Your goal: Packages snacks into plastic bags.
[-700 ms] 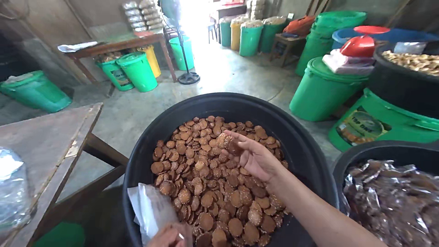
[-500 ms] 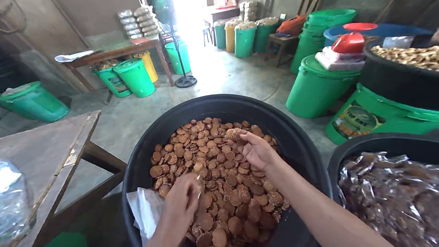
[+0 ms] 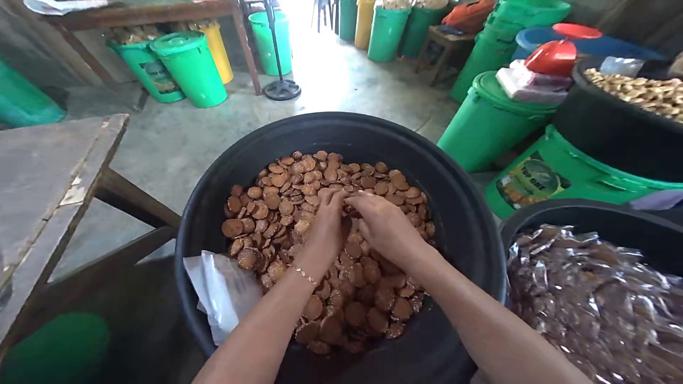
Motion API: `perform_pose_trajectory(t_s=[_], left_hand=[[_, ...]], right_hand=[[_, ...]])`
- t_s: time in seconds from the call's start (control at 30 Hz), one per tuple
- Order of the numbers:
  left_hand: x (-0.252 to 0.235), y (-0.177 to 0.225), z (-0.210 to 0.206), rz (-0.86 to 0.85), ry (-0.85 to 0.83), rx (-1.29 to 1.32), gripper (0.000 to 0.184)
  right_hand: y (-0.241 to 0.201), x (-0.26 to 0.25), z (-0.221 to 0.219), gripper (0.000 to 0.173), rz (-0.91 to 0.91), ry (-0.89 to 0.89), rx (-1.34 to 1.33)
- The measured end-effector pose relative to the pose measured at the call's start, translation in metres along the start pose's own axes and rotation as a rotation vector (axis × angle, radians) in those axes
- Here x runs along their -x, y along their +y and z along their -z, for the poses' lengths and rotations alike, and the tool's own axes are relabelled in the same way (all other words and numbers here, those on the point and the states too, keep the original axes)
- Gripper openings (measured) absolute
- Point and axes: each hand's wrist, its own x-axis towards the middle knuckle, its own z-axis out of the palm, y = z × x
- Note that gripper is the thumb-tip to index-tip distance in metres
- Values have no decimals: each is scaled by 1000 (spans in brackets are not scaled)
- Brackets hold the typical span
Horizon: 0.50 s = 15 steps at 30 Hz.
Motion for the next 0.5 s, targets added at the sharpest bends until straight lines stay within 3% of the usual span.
perform_pose_trajectory(t_s=[0.07,0.13,0.2,0.27,0.33,0.37,0.43,0.5], left_hand=[[1,0,-10,-83,37,-34,43],[8,4,-15,-207,88,-82,44],[17,6,-18,-456,269,-87,38],[18,5,-9,-726,488,-67,31],[16,-7,13,-754,528,82,30],[15,-15,27,-670,472,224,37],[10,-35,51,-426,172,636,60],[3,-55,50,-349,-210,1131,53]], right_hand=[[-4,-7,8,35,-179,-153,-36],[0,-10,8,31,-274,-162,-158],[0,-6,1,30,-274,-41,-246],[3,-3,-6,41,-173,159,-217],[9,-1,6,42,-55,303,-215],[10,-1,19,40,0,309,-226],[7,-2,48,36,99,213,-300],[-1,-7,65,33,244,149,-360]])
